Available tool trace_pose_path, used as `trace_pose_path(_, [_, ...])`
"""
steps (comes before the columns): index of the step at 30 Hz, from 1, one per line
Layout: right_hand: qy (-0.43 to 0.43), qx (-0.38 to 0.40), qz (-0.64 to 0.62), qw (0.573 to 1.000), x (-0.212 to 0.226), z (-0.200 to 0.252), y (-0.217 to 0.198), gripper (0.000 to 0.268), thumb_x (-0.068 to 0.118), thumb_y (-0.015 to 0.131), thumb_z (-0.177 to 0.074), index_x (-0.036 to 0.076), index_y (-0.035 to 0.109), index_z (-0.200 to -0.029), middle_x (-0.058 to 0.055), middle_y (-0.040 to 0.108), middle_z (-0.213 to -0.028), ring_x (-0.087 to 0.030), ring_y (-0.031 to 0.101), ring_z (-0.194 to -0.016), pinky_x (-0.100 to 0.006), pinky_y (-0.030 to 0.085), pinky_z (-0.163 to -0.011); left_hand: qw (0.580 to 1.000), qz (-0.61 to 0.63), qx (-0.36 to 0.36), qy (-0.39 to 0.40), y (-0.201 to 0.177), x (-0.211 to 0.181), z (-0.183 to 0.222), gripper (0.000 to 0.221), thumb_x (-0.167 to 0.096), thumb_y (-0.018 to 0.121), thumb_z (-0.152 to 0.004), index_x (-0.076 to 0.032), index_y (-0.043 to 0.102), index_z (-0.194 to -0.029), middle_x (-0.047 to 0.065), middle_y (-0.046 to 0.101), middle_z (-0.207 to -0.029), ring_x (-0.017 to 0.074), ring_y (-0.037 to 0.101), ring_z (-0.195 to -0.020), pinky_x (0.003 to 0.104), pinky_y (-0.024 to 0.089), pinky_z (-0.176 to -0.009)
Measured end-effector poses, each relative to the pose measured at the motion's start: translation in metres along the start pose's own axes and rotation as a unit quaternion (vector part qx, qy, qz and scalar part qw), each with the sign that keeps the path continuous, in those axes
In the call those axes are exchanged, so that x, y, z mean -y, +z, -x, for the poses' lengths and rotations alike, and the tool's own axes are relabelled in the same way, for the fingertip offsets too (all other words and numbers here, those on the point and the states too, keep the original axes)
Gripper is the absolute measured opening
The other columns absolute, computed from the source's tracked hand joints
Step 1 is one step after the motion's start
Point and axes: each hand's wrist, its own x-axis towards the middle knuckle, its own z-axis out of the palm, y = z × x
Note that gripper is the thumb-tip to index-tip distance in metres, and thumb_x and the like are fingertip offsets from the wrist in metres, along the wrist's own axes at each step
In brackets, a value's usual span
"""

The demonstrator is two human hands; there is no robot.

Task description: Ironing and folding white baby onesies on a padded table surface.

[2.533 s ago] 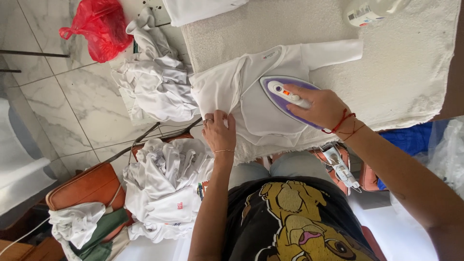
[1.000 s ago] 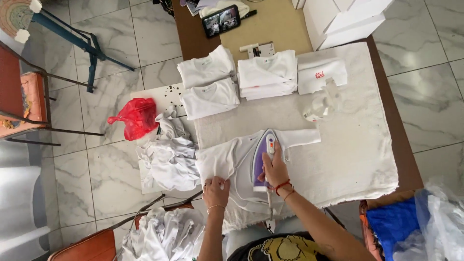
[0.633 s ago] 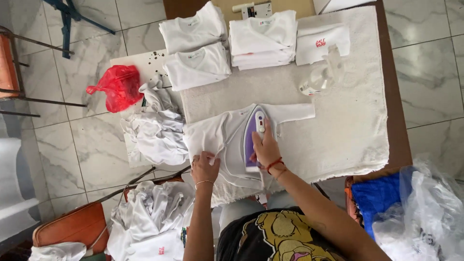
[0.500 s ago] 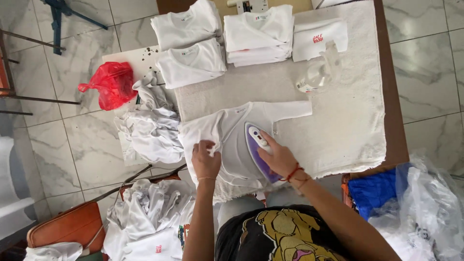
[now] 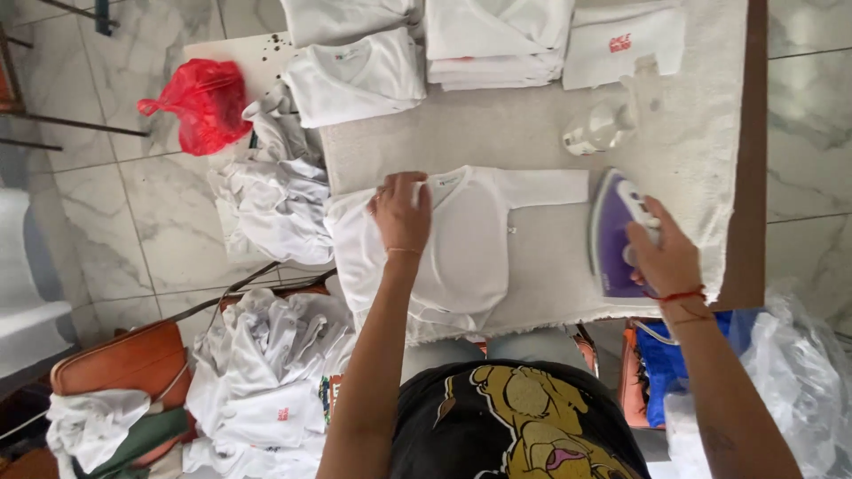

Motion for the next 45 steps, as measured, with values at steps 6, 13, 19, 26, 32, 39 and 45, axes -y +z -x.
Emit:
trace_pose_path(6, [0.016, -0.035, 0.045, 0.998, -0.026, -0.014, -0.021, 0.051, 0.027, 0.045, -0.084, 0.015, 0.042, -0.134, -0.016, 0.059, -0.086, -0.027, 0.053, -0.046, -0.035, 0.047, -0.047, 0.919, 0.017, -0.073, -0.388, -0.035, 0.117, 0.059, 0.034, -0.039, 0.042, -0.082, -0.019, 0.050, -0.109, 0.015, 0.050, -0.109, 0.0384, 0.050, -0.089, 0.052, 0.036, -0.068])
trace_pose_path(13, [-0.429, -0.233, 0.174, 0.855, 0.000, 0.001, 0.070, 0.029, 0.005, 0.060, -0.077, 0.003, 0.059, -0.107, -0.015, 0.052, -0.099, -0.030, 0.047, -0.098, -0.039, 0.038, -0.078, 0.775, 0.364, 0.015, -0.517, 0.004, 0.176, 0.092, 0.031, -0.032, 0.053, -0.075, -0.002, 0.052, -0.082, 0.013, 0.060, -0.083, 0.0196, 0.058, -0.079, 0.030, 0.044, -0.070])
trace_pose_path(19, [-0.173, 0.201, -0.172, 0.949, 0.042, 0.034, 0.161, 0.030, 0.034, 0.051, -0.084, 0.006, 0.061, -0.092, -0.010, 0.062, -0.079, -0.021, 0.060, -0.073, -0.031, 0.050, -0.063, 0.916, 0.247, -0.202, -0.243, -0.068, 0.068, 0.103, 0.016, -0.024, 0.065, -0.079, -0.012, 0.054, -0.083, 0.006, 0.056, -0.073, 0.0193, 0.056, -0.067, 0.028, 0.045, -0.063])
trace_pose_path(26, [0.121, 0.214, -0.218, 0.945, 0.075, 0.047, 0.141, 0.084, 0.070, 0.031, -0.078, 0.002, 0.040, -0.126, -0.021, 0.044, -0.123, -0.031, 0.041, -0.113, -0.043, 0.030, -0.097, 0.885, 0.378, 0.227, 0.151, -0.079, -0.023, 0.132, 0.018, -0.023, 0.068, -0.071, -0.017, 0.063, -0.087, 0.001, 0.063, -0.072, 0.0165, 0.061, -0.059, 0.029, 0.049, -0.056])
trace_pose_path(32, [0.000, 0.151, -0.033, 0.988, 0.032, 0.019, 0.162, 0.059, 0.051, 0.067, -0.070, 0.011, 0.052, -0.111, -0.010, 0.060, -0.100, -0.027, 0.056, -0.096, -0.038, 0.042, -0.084, 0.998, 0.028, -0.022, -0.060, -0.049, 0.056, 0.056, 0.031, -0.016, 0.062, -0.072, -0.014, 0.054, -0.102, 0.010, 0.053, -0.098, 0.0319, 0.052, -0.088, 0.043, 0.044, -0.071])
trace_pose_path(39, [-0.067, 0.094, -0.033, 0.993, -0.002, 0.008, 0.173, 0.042, 0.045, 0.047, -0.086, 0.007, 0.051, -0.104, -0.014, 0.062, -0.085, -0.031, 0.058, -0.085, -0.042, 0.044, -0.076, 0.983, -0.176, 0.031, -0.045, -0.010, 0.147, -0.024, 0.009, -0.038, 0.060, -0.076, -0.033, 0.054, -0.081, -0.007, 0.056, -0.079, 0.0171, 0.053, -0.085, 0.039, 0.032, -0.084])
trace_pose_path(45, [-0.050, 0.073, -0.059, 0.994, -0.028, -0.005, 0.183, 0.034, 0.039, 0.050, -0.087, 0.008, 0.054, -0.100, -0.009, 0.059, -0.071, -0.023, 0.057, -0.075, -0.036, 0.044, -0.068, 0.978, -0.191, -0.076, -0.032, -0.017, 0.120, -0.006, 0.026, -0.019, 0.067, -0.070, -0.028, 0.050, -0.087, 0.000, 0.053, -0.084, 0.0218, 0.052, -0.084, 0.038, 0.036, -0.080])
